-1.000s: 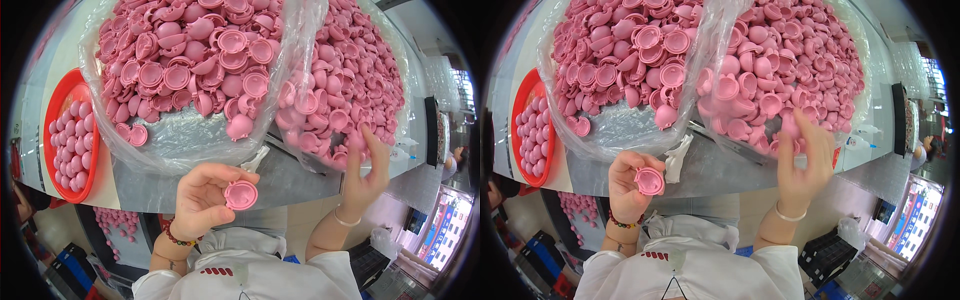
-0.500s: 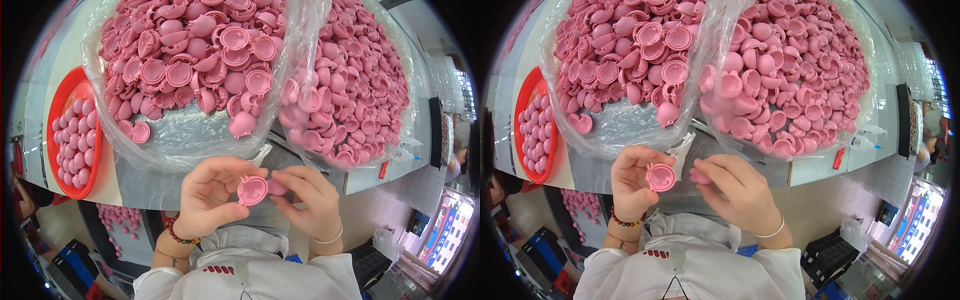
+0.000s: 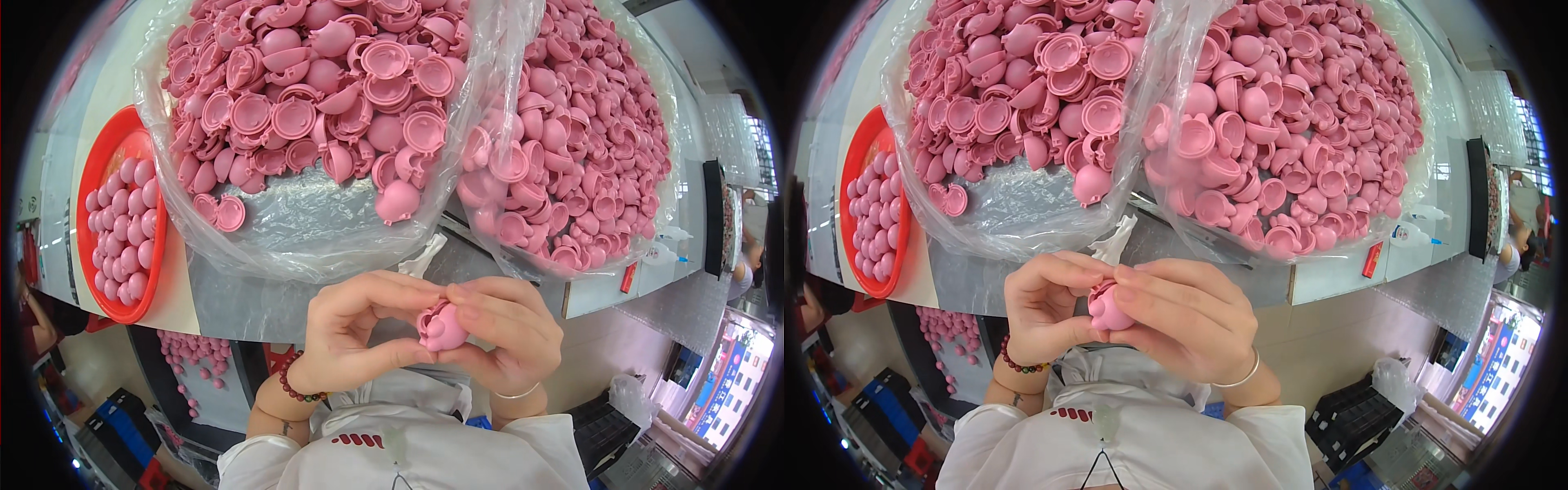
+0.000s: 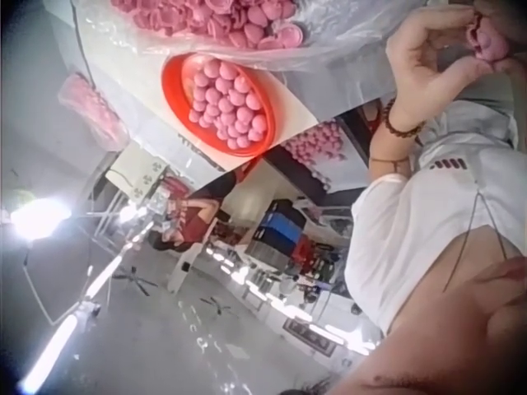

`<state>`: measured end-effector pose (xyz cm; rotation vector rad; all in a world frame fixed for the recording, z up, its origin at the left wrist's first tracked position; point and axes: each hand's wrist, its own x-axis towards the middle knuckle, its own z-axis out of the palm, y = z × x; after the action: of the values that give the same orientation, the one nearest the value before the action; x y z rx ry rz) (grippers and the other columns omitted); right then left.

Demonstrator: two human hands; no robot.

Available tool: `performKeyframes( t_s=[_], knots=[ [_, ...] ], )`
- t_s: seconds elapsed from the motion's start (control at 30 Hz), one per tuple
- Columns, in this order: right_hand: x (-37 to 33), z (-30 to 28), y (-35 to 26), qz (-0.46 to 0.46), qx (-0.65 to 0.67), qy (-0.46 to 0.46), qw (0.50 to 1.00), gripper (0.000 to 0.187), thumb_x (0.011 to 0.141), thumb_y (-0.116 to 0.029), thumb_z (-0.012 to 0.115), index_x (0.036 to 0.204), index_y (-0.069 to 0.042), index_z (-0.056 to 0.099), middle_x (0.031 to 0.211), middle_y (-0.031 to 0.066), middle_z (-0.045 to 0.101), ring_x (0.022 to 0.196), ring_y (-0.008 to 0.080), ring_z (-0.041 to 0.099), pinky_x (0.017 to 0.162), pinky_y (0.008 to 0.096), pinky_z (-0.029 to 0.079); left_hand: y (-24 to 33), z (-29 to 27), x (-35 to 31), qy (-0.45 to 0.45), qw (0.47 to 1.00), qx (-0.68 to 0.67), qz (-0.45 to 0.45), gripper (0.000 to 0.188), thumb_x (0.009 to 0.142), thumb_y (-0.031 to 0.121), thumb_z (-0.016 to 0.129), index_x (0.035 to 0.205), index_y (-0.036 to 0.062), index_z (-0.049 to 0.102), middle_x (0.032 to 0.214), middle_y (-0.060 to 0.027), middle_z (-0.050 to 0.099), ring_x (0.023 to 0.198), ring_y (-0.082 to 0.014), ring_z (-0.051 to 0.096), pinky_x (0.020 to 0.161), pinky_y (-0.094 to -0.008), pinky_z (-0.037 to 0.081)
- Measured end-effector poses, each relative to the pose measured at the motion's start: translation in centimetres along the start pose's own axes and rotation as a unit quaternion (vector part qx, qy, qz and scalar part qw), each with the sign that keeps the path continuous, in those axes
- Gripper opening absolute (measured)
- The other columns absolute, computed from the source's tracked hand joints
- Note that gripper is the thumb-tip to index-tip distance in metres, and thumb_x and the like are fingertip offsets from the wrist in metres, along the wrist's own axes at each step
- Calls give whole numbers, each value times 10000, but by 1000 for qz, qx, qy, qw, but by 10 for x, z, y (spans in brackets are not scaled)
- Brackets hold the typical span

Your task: Applying glue to pink plastic spherical shell halves and joining them together.

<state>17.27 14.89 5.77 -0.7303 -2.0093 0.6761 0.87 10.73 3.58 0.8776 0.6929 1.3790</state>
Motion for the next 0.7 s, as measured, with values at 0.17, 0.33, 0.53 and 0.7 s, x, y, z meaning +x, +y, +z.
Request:
performKeyframes(
  t_s=[0.17, 0.33, 0.53, 0.7],
  knots=[
    [0, -1, 1, -11, -18, 2, 1000, 388, 561, -189, 746, 898, -52, 614, 877, 91, 613, 743, 229, 573, 605, 272, 469, 3, 0, 1, -2, 999, 2, -32, 404, 589, -15, 735, 933, -32, 523, 1000, -197, 532, 927, -234, 545, 789, -326, 458],
    [1, -6, 0, -8, -4, -18, 1000, 369, 530, -113, 738, 886, -82, 645, 907, 36, 584, 706, 184, 539, 586, 258, 443, 3, -1, 1, -13, 998, -42, -44, 388, 599, -24, 721, 941, -34, 537, 1020, -209, 521, 921, -229, 547, 783, -316, 459],
    [-6, 1, 0, -57, -52, 39, 996, 367, 480, -70, 724, 840, -112, 669, 797, -8, 515, 640, 136, 463, 506, 240, 355, 1, 0, 4, 20, 998, -45, -35, 506, 612, 42, 728, 1068, -36, 522, 1056, -256, 504, 895, -221, 555, 753, -299, 455],
    [-10, 3, -3, -79, -63, -10, 995, 243, 558, -48, 696, 772, -153, 645, 804, 7, 460, 649, 156, 412, 502, 239, 351, -3, -6, 1, -27, 995, 92, 18, 523, 585, 131, 764, 1022, -54, 543, 986, -231, 555, 870, -201, 553, 743, -280, 444]
  ],
)
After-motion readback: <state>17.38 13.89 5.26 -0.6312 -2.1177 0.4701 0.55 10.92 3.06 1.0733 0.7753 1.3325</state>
